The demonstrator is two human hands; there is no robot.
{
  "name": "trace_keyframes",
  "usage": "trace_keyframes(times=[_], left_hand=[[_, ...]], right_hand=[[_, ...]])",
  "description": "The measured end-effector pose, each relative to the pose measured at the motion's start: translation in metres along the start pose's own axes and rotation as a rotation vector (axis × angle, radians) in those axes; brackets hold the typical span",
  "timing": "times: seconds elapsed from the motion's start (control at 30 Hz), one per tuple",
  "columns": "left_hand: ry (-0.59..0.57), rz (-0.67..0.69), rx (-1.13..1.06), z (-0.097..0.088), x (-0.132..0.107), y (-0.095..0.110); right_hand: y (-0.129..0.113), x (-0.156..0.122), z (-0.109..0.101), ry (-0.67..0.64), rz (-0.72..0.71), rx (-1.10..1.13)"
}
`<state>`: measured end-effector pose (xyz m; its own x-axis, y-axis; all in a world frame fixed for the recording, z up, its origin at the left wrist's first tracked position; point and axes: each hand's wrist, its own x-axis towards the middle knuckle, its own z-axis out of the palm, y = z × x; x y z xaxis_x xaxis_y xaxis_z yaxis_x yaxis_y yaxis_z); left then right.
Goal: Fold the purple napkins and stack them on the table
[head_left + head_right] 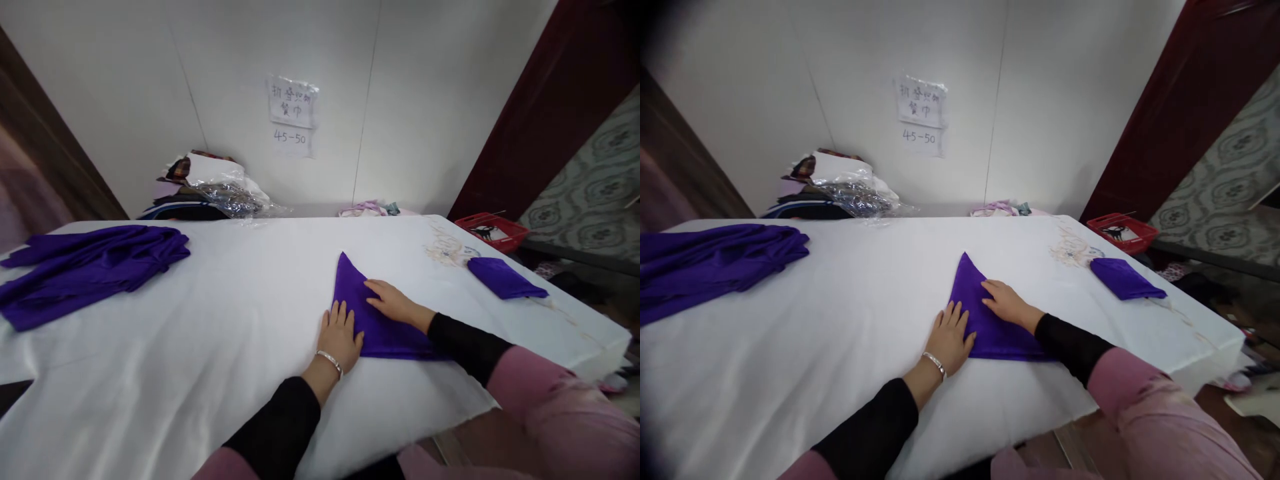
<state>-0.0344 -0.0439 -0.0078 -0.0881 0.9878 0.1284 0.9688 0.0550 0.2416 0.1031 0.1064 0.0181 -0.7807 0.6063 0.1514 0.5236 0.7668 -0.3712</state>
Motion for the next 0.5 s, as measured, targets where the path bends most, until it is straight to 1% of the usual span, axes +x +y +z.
trace_keyframes(times=[0.07,0.1,0.17,0.23,0.3,0.5], left_hand=[[0.011,-0.023,0.007,-0.001,0.001,-0.001],[0.018,-0.034,0.009,-0.001,0.001,-0.002],[0.028,-0.052,0.011,-0.002,0.002,-0.005],[0.026,-0.058,0.021,-0.002,0.003,-0.007],[0.016,-0.061,0.04,-0.003,0.003,-0.008],[-0.016,-0.053,0.076,-0.005,0.002,-0.009]], right_hand=[[-0.007,-0.039,0.002,-0.004,-0.078,-0.036],[-0.011,-0.058,0.003,-0.029,-0.095,-0.044],[-0.018,-0.092,0.003,-0.108,-0.094,-0.056],[-0.021,-0.118,0.002,-0.178,-0.07,-0.08],[-0.019,-0.138,-0.001,-0.195,-0.041,-0.113],[0.0,-0.178,-0.008,-0.131,0.049,-0.163]])
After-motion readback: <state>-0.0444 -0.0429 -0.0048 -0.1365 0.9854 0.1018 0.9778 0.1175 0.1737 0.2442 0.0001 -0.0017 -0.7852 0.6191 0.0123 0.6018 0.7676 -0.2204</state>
